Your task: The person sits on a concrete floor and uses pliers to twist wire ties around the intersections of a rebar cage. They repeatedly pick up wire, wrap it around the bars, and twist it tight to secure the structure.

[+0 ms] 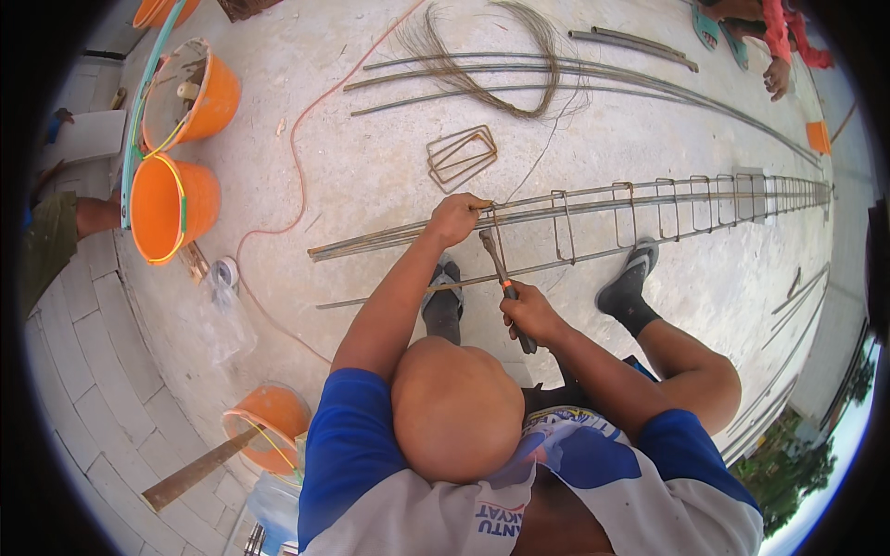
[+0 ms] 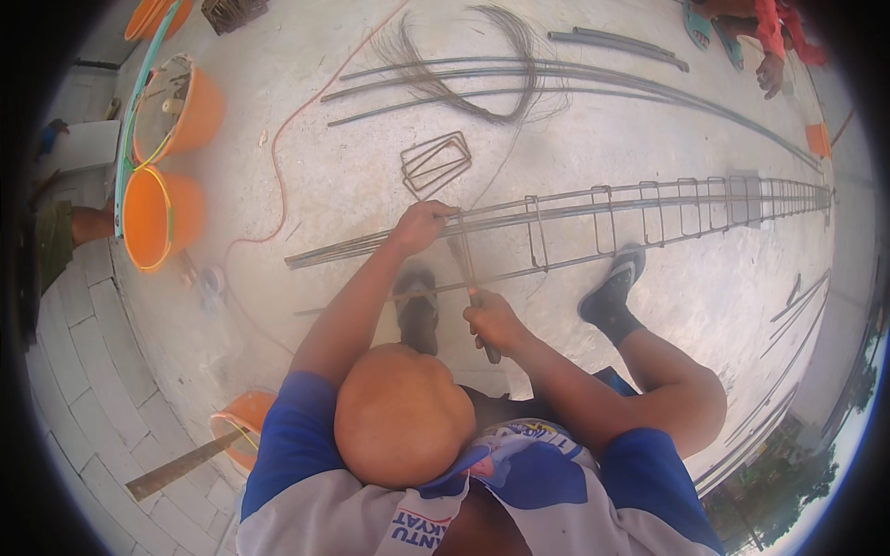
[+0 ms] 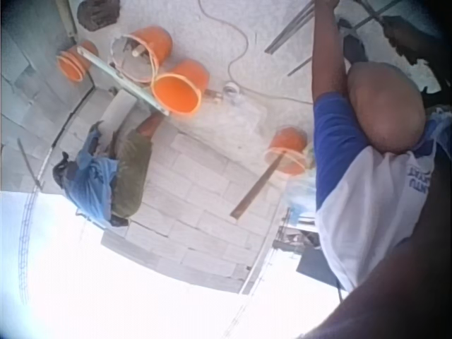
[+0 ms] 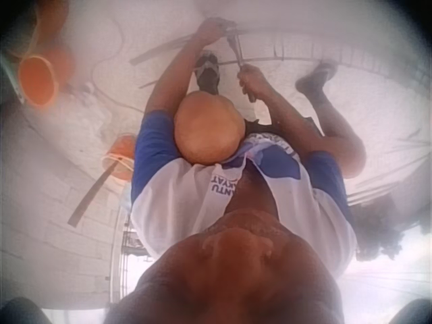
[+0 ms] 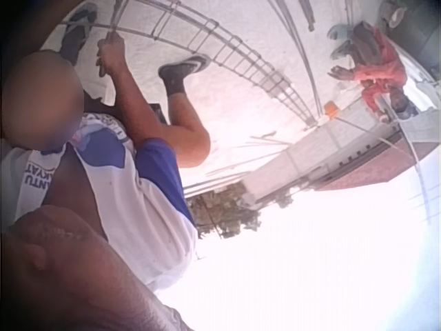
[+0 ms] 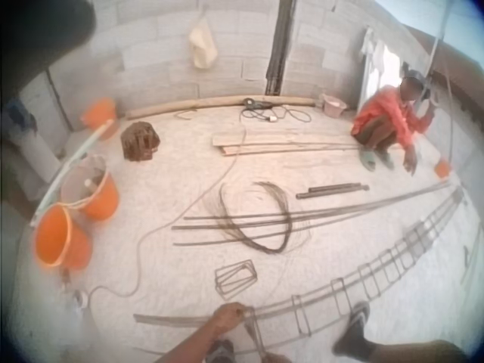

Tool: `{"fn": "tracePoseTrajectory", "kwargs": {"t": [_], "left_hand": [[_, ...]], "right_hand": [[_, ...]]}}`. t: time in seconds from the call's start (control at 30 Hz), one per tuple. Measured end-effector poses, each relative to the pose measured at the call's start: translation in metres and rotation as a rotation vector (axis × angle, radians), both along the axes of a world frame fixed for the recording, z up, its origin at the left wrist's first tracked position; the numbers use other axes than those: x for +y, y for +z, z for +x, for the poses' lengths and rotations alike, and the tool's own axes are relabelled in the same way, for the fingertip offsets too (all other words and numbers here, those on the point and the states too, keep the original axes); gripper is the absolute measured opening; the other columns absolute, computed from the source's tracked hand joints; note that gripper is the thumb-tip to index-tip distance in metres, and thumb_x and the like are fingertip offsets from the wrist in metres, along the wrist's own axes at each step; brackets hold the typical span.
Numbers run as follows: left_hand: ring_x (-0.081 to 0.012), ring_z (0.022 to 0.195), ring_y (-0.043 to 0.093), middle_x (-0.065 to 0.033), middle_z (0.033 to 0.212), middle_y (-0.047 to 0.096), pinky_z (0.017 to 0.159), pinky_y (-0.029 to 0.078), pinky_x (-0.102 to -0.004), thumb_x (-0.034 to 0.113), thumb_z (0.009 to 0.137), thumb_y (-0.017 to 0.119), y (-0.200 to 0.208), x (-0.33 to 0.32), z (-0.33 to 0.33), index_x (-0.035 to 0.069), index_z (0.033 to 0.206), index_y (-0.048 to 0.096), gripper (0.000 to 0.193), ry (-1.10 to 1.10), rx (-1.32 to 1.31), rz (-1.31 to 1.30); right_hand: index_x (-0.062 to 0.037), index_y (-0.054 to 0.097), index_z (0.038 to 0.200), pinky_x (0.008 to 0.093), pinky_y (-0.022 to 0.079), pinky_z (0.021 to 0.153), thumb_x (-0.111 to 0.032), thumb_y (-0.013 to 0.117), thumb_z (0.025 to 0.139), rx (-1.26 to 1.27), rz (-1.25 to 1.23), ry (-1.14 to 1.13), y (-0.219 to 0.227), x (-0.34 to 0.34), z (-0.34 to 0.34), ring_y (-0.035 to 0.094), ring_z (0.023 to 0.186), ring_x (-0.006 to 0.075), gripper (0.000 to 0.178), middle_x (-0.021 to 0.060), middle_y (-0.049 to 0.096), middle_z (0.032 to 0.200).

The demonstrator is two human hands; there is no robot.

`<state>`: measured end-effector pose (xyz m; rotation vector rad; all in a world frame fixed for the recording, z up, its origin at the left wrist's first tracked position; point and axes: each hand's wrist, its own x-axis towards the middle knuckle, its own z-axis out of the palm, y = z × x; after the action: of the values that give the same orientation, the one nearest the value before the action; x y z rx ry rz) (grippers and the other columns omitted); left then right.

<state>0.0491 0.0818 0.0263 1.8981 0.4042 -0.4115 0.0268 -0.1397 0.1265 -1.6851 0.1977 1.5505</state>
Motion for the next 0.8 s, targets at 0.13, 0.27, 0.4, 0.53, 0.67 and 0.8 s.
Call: {"fn": "tracePoseTrajectory", "kwargs": {"t": [0.13, 0.27, 0.4, 0.53, 0.67, 0.8], "left_hand": [[-0.0317, 0.103, 0.064, -0.0206, 0.113, 0.066, 0.092, 0.048, -0.0357, 0.007, 0.083, 0.056, -0.001, 0.0, 0.0, 0.006, 0.116, 0.068, 0.035, -0.019, -0.016, 0.027], [-0.0313, 0.102, 0.064, -0.02, 0.112, 0.067, 0.091, 0.048, -0.0364, 0.008, 0.084, 0.056, 0.002, 0.0, 0.002, 0.008, 0.116, 0.068, 0.035, -0.015, 0.02, 0.026], [-0.0296, 0.1, 0.065, -0.0179, 0.108, 0.068, 0.088, 0.049, -0.0362, 0.015, 0.084, 0.058, 0.003, 0.0, 0.0, 0.009, 0.115, 0.069, 0.034, -0.009, 0.01, 0.072], [-0.0271, 0.094, 0.066, -0.0147, 0.103, 0.07, 0.084, 0.05, -0.0351, 0.025, 0.081, 0.063, -0.006, 0.0, -0.002, 0.011, 0.112, 0.071, 0.035, -0.001, 0.006, 0.047], [-0.0256, 0.09, 0.066, -0.013, 0.101, 0.07, 0.082, 0.051, -0.0349, 0.03, 0.079, 0.067, 0.0, 0.001, -0.002, 0.013, 0.111, 0.071, 0.037, 0.005, 0.038, 0.058], [-0.0254, 0.088, 0.066, -0.0133, 0.1, 0.07, 0.08, 0.051, -0.0352, 0.032, 0.079, 0.068, 0.002, 0.003, -0.001, 0.014, 0.11, 0.072, 0.036, 0.019, 0.07, 0.038]], "right_hand": [[0.0055, 0.053, 0.105, 0.0341, 0.048, 0.045, -0.013, 0.052, 0.085, 0.046, 0.001, 0.018, -0.001, -0.005, 0.003, 0.056, 0.05, 0.019, 0.028, 0.0113, 0.055, 0.072], [0.0037, 0.053, 0.104, 0.0338, 0.049, 0.049, -0.015, 0.053, 0.086, 0.052, -0.012, 0.023, -0.004, -0.011, 0.007, 0.06, 0.058, 0.0181, 0.025, 0.0108, 0.056, 0.074], [0.0021, 0.055, 0.1, 0.0346, 0.05, 0.059, -0.02, 0.055, 0.089, -0.072, 0.029, 0.314, 0.03, -0.007, 0.03, 0.062, 0.066, 0.018, 0.025, 0.0105, 0.058, 0.077], [-0.0016, 0.058, 0.118, 0.0403, 0.049, 0.072, -0.02, 0.052, 0.09, -0.333, -0.055, 0.592, 0.074, 0.006, 0.079, 0.064, 0.075, 0.0281, 0.034, 0.0175, 0.062, 0.081], [-0.0142, 0.044, 0.141, 0.0471, 0.049, 0.085, -0.003, 0.047, 0.084, -0.913, -0.123, 1.092, 0.107, 0.041, 0.14, 0.062, 0.099, 0.0373, 0.059, 0.0196, 0.062, 0.11], [-0.0181, 0.054, 0.133, 0.0435, 0.053, 0.078, -0.013, 0.053, 0.09, -1.321, -0.233, 1.464, 0.11, 0.095, 0.181, 0.065, 0.091, 0.0304, 0.043, 0.0114, 0.063, 0.102]]}}
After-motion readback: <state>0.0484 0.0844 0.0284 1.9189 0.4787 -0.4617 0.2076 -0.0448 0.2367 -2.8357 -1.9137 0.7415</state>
